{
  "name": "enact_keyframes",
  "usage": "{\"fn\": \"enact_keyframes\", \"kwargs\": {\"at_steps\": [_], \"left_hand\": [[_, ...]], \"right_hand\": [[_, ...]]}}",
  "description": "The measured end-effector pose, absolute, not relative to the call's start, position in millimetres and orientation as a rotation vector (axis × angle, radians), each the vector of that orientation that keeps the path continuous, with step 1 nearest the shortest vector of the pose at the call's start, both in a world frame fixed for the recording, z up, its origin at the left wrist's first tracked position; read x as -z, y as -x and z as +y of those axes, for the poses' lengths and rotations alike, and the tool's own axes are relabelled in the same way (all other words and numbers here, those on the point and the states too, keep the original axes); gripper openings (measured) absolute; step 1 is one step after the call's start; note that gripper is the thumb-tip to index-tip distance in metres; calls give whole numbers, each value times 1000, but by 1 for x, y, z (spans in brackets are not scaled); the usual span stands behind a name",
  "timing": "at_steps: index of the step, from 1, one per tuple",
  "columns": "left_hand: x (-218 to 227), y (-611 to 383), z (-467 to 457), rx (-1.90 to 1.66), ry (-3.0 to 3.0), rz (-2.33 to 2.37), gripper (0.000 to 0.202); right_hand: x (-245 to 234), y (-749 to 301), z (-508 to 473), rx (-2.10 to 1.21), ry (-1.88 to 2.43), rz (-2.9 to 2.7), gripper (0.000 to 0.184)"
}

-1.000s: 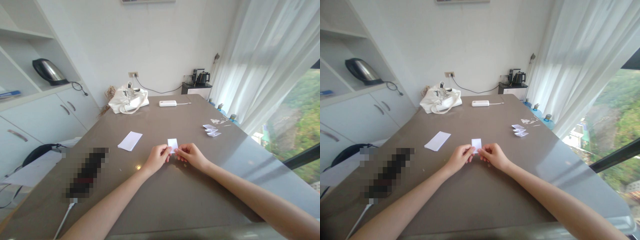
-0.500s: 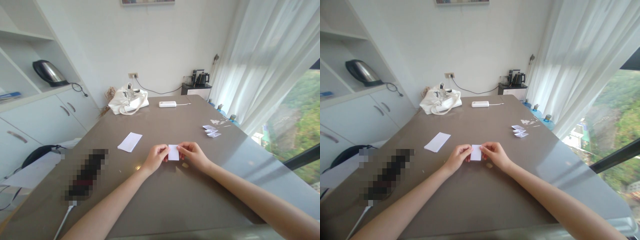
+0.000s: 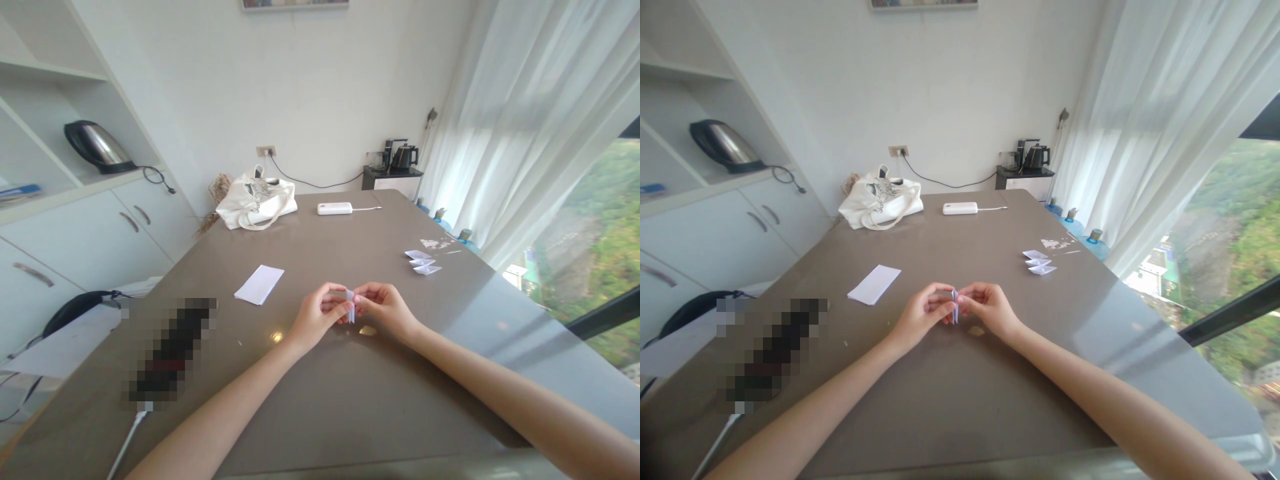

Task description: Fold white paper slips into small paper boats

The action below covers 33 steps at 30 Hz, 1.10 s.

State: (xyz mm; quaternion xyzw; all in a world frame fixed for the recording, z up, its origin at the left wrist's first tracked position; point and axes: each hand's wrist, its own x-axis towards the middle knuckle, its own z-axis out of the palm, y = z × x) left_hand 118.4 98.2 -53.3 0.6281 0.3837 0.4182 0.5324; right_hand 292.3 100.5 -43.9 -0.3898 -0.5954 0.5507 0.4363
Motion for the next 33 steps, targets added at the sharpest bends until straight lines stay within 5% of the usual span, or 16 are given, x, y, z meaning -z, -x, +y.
{"fn": "enact_keyframes", "kwargs": {"at_steps": [13,33], "left_hand": [[54,-123,96,-976,-1484,908,24],[40,-117,89,-1254,-2174,1182,12]], "right_hand": [[48,-296,100,-1119,1167,-1607,34],[53,-289,98,-1478,1134,-1295,33]]}}
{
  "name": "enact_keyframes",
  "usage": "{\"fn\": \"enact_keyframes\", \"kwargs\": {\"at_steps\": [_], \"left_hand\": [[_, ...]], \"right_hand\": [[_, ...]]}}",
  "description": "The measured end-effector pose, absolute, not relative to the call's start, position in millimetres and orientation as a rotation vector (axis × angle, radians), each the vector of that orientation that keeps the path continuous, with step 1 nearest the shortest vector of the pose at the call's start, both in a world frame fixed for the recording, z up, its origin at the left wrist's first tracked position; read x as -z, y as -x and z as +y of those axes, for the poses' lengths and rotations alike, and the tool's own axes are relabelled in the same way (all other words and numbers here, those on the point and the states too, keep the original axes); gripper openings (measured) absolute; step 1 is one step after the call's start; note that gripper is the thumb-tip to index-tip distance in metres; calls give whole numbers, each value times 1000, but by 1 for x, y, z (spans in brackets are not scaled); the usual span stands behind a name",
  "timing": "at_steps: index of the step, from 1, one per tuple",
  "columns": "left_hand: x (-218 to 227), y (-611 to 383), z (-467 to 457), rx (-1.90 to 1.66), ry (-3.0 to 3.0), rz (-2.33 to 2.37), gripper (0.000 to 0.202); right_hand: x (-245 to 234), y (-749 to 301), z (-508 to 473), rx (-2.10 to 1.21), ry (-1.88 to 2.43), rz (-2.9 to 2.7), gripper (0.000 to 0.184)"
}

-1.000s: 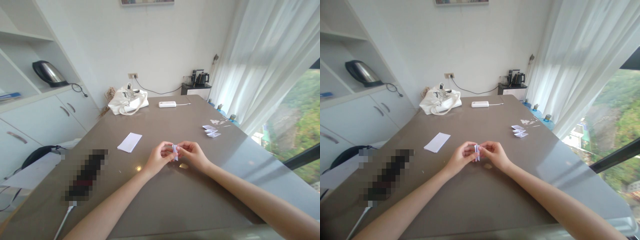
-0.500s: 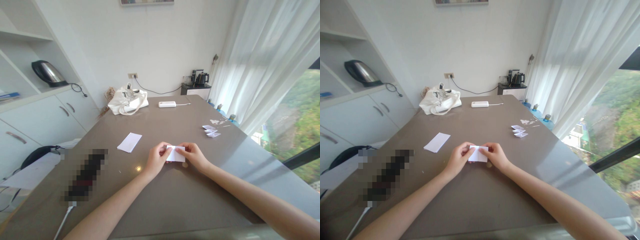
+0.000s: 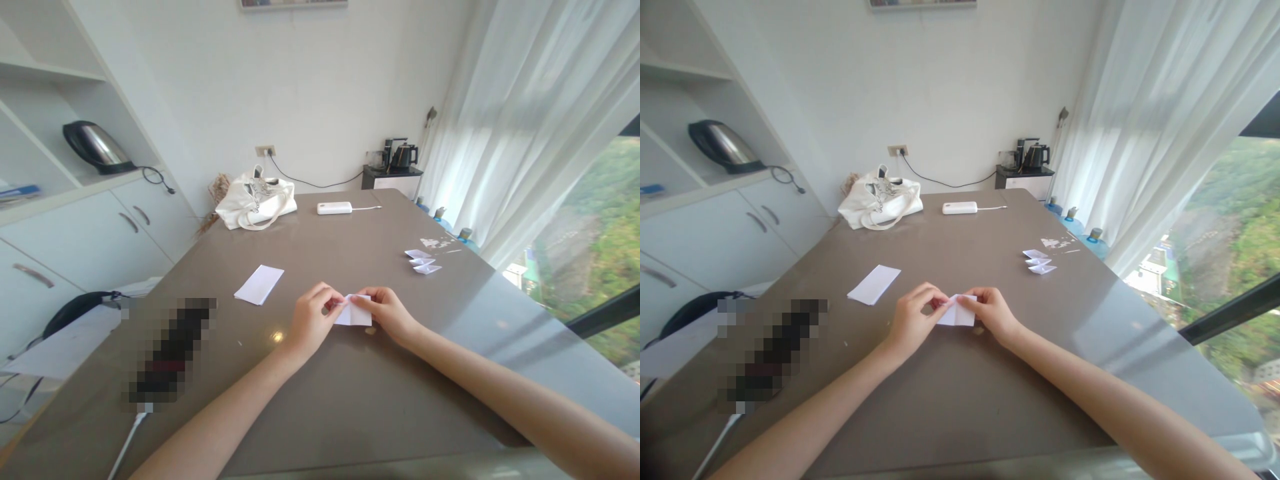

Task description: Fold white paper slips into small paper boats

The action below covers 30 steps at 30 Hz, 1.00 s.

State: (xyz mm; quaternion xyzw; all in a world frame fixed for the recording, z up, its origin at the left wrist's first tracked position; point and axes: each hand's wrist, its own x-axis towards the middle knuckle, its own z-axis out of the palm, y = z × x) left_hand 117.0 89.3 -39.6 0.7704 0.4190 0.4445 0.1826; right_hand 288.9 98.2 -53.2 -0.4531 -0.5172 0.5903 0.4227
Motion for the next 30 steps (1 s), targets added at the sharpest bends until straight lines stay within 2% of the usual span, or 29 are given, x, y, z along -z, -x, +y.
{"fn": "enact_keyframes", "kwargs": {"at_steps": [3,6,9,15,25,30], "left_hand": [[38,-119,88,-1223,-2157,1102,10],[38,-122,88,-1199,-2033,1064,18],[43,-123,92,-1171,-1740,1050,24],[52,-122,98,-889,-1134,959,28],[52,-123,97,-873,-1092,961,26],[52,-122,96,-878,-1104,983,28]], "right_hand": [[54,-291,100,-1455,1148,-1282,31],[53,-293,101,-1422,1175,-1274,29],[53,-293,100,-1423,1203,-1272,28],[55,-293,101,-1341,1186,-1365,27],[53,-291,99,-1279,1126,-1391,26],[51,-291,98,-1356,1166,-1390,33]]}}
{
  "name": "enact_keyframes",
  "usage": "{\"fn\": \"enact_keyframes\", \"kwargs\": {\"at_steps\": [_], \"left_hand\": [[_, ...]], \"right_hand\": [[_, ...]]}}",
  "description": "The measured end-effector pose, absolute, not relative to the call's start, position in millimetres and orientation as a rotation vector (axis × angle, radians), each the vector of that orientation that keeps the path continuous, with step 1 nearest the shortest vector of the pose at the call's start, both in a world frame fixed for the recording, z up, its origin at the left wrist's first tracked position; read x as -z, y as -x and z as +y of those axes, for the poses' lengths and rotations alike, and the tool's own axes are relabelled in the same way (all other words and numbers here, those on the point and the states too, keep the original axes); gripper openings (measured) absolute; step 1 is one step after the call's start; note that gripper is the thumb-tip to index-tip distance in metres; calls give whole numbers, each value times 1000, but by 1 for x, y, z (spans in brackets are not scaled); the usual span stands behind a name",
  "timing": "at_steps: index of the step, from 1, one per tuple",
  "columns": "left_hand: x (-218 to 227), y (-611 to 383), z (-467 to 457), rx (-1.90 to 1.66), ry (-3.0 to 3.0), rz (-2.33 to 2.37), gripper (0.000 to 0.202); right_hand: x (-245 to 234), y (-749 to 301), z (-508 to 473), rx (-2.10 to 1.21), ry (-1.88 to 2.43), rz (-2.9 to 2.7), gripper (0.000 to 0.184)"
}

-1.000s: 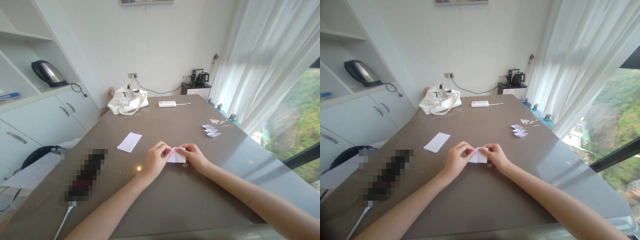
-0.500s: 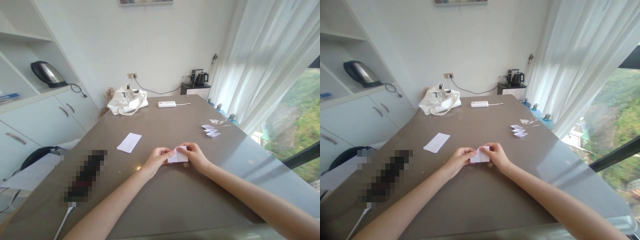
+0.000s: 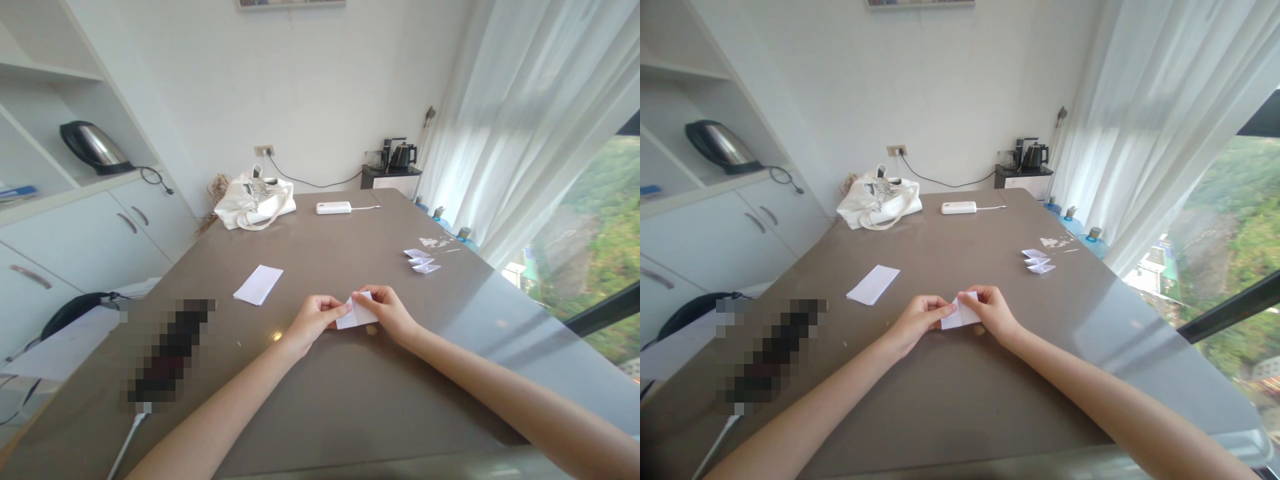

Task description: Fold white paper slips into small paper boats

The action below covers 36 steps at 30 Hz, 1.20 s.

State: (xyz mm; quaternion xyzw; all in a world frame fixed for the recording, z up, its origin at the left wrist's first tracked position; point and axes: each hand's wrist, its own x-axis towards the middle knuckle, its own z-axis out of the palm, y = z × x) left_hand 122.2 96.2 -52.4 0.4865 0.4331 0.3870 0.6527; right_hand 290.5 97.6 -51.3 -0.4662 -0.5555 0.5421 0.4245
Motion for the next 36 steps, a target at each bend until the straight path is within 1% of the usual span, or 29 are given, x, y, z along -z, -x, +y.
{"fn": "enact_keyframes", "kwargs": {"at_steps": [12,23,33,36], "left_hand": [[48,-123,94,-867,-1087,1000,34],[50,-124,94,-855,-1136,1012,34],[49,-124,94,-829,-1151,1026,33],[48,-124,94,-818,-1152,1027,33]], "right_hand": [[49,-291,97,-1273,1214,-1462,39],[46,-291,94,-1284,1202,-1488,36],[44,-290,95,-1185,1178,-1567,33],[45,-291,96,-1210,1188,-1569,32]]}}
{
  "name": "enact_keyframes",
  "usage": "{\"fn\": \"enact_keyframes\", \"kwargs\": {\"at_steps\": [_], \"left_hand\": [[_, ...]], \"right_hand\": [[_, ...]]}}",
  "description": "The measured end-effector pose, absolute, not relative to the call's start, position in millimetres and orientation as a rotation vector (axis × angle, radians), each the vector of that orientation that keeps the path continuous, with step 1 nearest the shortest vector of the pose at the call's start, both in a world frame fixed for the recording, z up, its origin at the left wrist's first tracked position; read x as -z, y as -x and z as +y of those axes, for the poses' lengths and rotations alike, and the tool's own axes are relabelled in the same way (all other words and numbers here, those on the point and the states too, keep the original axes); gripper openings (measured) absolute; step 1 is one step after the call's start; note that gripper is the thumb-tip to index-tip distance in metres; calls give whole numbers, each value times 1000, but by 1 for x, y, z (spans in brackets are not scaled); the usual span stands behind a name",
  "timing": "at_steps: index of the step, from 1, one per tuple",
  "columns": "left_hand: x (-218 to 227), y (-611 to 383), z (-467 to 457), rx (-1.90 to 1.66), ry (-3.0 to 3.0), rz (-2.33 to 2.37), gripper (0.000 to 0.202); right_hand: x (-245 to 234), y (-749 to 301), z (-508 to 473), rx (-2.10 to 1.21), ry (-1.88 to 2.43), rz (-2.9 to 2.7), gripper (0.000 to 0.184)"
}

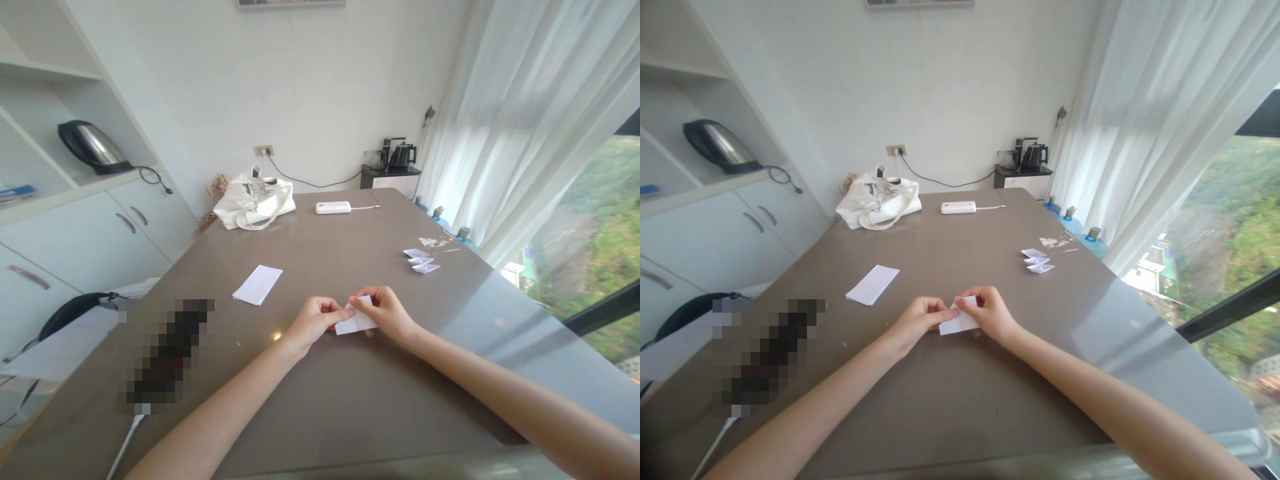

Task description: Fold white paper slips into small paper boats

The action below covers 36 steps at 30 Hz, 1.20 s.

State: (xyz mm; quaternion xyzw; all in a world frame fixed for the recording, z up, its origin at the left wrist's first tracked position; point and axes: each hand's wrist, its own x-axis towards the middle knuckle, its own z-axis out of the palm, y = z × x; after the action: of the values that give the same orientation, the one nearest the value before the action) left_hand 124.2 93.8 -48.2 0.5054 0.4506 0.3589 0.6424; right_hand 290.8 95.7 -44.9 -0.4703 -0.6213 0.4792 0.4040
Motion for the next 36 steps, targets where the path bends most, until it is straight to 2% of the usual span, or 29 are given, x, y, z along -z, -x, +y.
{"fn": "enact_keyframes", "kwargs": {"at_steps": [13,25,36], "left_hand": [[47,-123,92,-783,-1278,1071,31],[48,-117,98,-805,-1580,1028,33],[53,-112,102,-827,-1503,1026,32]], "right_hand": [[39,-293,96,-1297,1216,-1609,20],[40,-299,100,-1320,1183,-1538,24],[39,-316,110,-1298,1200,-1430,29]]}}
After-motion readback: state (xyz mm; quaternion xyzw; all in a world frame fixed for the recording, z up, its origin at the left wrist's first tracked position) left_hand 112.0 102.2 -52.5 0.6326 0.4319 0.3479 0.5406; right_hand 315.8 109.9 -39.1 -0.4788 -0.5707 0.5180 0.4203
